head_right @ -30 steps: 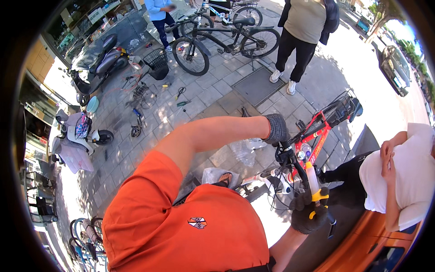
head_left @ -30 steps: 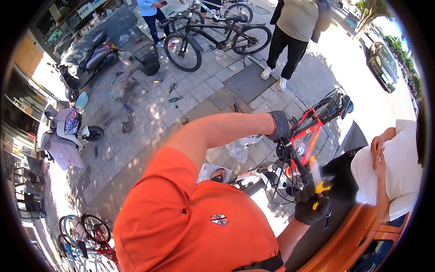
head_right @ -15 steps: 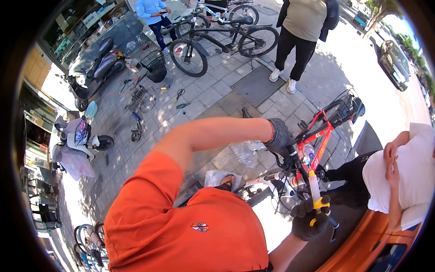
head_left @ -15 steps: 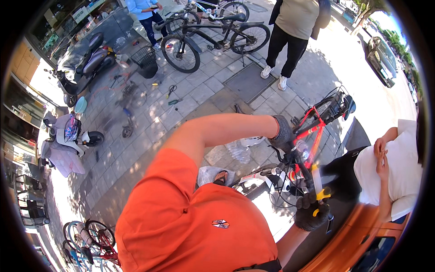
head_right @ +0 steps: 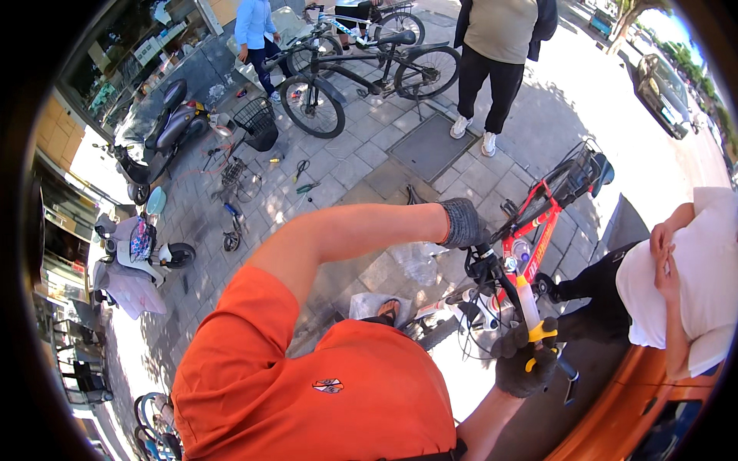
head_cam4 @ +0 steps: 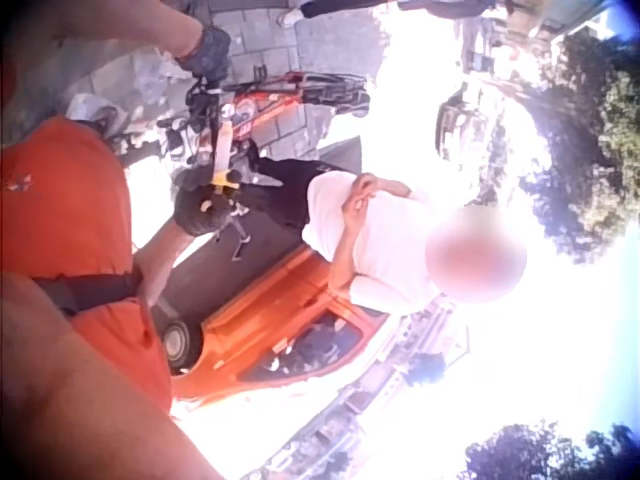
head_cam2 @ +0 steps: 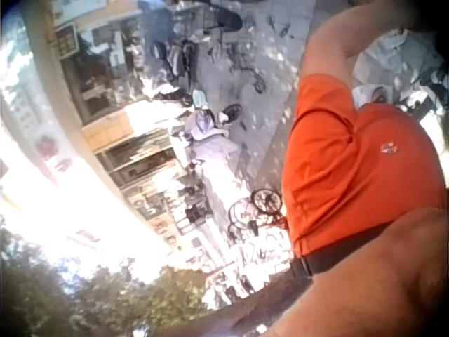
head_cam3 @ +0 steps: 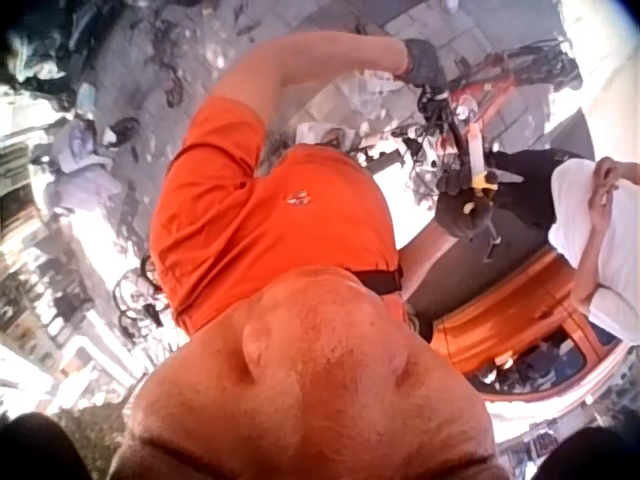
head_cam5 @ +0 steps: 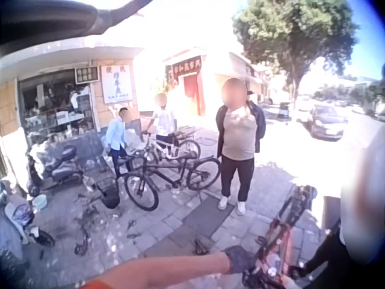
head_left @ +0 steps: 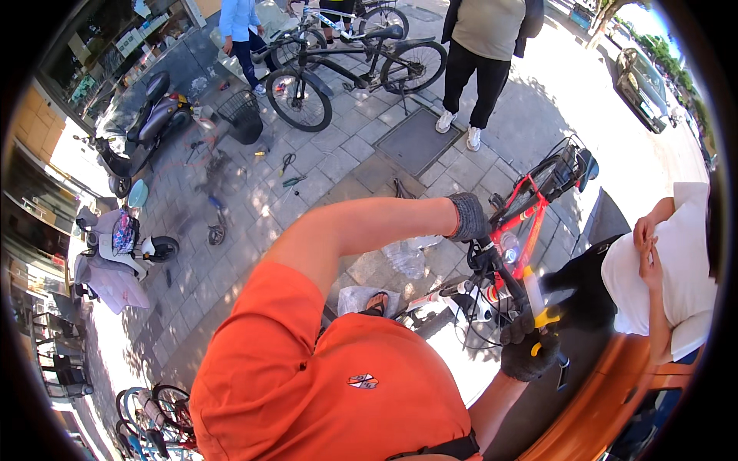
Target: The person uses a yellow syringe to apply lubricant to the bicycle's handlebar stem and brake lever area. They repeatedly squeeze the syringe and wipe the components with a white cloth while standing on a sidewalk.
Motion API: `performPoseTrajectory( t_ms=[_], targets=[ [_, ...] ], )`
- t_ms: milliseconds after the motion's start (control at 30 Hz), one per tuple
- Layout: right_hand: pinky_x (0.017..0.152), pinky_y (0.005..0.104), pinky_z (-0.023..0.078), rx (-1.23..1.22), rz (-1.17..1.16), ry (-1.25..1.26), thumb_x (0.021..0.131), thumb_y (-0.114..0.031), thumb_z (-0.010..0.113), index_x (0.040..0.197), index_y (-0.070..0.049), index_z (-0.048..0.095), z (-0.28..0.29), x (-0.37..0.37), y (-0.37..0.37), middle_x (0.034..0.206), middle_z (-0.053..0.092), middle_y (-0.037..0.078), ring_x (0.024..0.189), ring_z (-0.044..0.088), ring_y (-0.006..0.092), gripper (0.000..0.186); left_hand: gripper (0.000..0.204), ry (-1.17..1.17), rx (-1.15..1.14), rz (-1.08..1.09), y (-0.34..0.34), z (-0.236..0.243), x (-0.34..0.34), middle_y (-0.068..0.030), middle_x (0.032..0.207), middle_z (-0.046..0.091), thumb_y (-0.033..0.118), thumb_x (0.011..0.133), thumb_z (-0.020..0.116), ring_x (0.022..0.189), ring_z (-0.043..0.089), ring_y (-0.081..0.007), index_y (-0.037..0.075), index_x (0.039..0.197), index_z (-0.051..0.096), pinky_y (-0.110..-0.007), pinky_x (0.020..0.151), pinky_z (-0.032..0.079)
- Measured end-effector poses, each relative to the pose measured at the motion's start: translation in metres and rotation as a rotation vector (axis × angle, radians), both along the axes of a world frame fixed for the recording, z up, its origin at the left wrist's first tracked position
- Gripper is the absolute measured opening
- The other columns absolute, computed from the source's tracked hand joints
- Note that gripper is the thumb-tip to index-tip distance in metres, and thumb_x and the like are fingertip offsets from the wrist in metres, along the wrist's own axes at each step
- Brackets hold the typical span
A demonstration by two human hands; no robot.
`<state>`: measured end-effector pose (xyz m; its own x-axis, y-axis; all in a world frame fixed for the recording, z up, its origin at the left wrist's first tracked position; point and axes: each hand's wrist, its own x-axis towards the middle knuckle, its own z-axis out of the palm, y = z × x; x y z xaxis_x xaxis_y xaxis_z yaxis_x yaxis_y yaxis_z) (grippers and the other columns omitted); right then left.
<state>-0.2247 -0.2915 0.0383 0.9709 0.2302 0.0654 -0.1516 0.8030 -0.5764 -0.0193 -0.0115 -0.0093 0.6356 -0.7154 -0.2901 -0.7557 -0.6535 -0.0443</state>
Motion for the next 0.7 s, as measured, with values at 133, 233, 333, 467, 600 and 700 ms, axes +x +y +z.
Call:
performPoseTrajectory(
  t_ms=[133,233,333,467,600,700],
  targets=[
    [0.065,0.0412,0.052,0.007,0.005,-0.009,0.098,-0.026,0.059,0.141,-0.015,0.052,-0.001,0.001,-0.007,0.094,0.055,0.009,0.074,0.056,0.0215,0.045,0.066,0.225,-0.031,0.083,0.006,0.035,-0.009,-0.0135,0.135,0.067,0.045,0.086,0.077,0.123,0.066,-0.0356,0.02,0.145,0.059,-0.05,0.104,0.051],
    [0.065,0.041,0.052,0.012,0.007,-0.017,0.098,-0.026,0.06,0.143,-0.015,0.052,-0.001,0.004,-0.008,0.094,0.055,0.009,0.074,0.057,0.0214,0.047,0.064,0.06,-0.09,0.027,0.012,0.038,-0.023,-0.0135,0.129,0.07,0.042,0.079,0.082,0.126,0.064,-0.0339,0.011,0.132,0.065,-0.05,0.113,0.044],
    [0.065,0.0409,0.053,0.001,0.017,-0.025,0.098,-0.026,0.06,0.143,-0.014,0.052,-0.002,0.006,-0.008,0.094,0.056,0.009,0.075,0.057,0.0215,0.048,0.041,-0.009,-0.039,0.009,0.001,0.021,-0.018,-0.0121,0.117,0.074,0.031,0.085,0.076,0.109,0.073,-0.0335,0.013,0.121,0.07,-0.05,0.094,0.056],
    [0.065,0.041,0.052,-0.004,0.021,-0.013,0.097,-0.025,0.06,0.144,-0.014,0.052,0.001,0.005,-0.007,0.094,0.056,0.009,0.075,0.057,0.0217,0.048,0.026,-0.089,-0.001,-0.037,-0.006,0.001,-0.004,-0.0102,0.107,0.076,0.022,0.089,0.072,0.092,0.077,-0.0341,0.014,0.113,0.072,-0.049,0.075,0.06],
    [0.064,0.0412,0.053,0.044,0.002,0.008,0.098,-0.025,0.06,0.143,-0.014,0.052,-0.002,0.006,-0.009,0.094,0.055,0.009,0.075,0.056,0.0221,0.047,0.037,0.048,-0.01,0.026,-0.006,0.017,-0.005,-0.0115,0.113,0.075,0.036,0.088,0.075,0.105,0.074,-0.0336,0.014,0.118,0.071,-0.051,0.085,0.058],
    [0.065,0.0415,0.052,0.018,0.009,-0.026,0.098,-0.025,0.06,0.143,-0.015,0.052,-0.002,0.01,-0.014,0.094,0.053,0.01,0.075,0.055,0.0222,0.047,0.052,0.239,-0.107,0.087,0.004,0.041,-0.004,-0.0128,0.119,0.072,0.047,0.084,0.078,0.112,0.071,-0.0336,0.015,0.124,0.07,-0.051,0.093,0.055]
  ],
)
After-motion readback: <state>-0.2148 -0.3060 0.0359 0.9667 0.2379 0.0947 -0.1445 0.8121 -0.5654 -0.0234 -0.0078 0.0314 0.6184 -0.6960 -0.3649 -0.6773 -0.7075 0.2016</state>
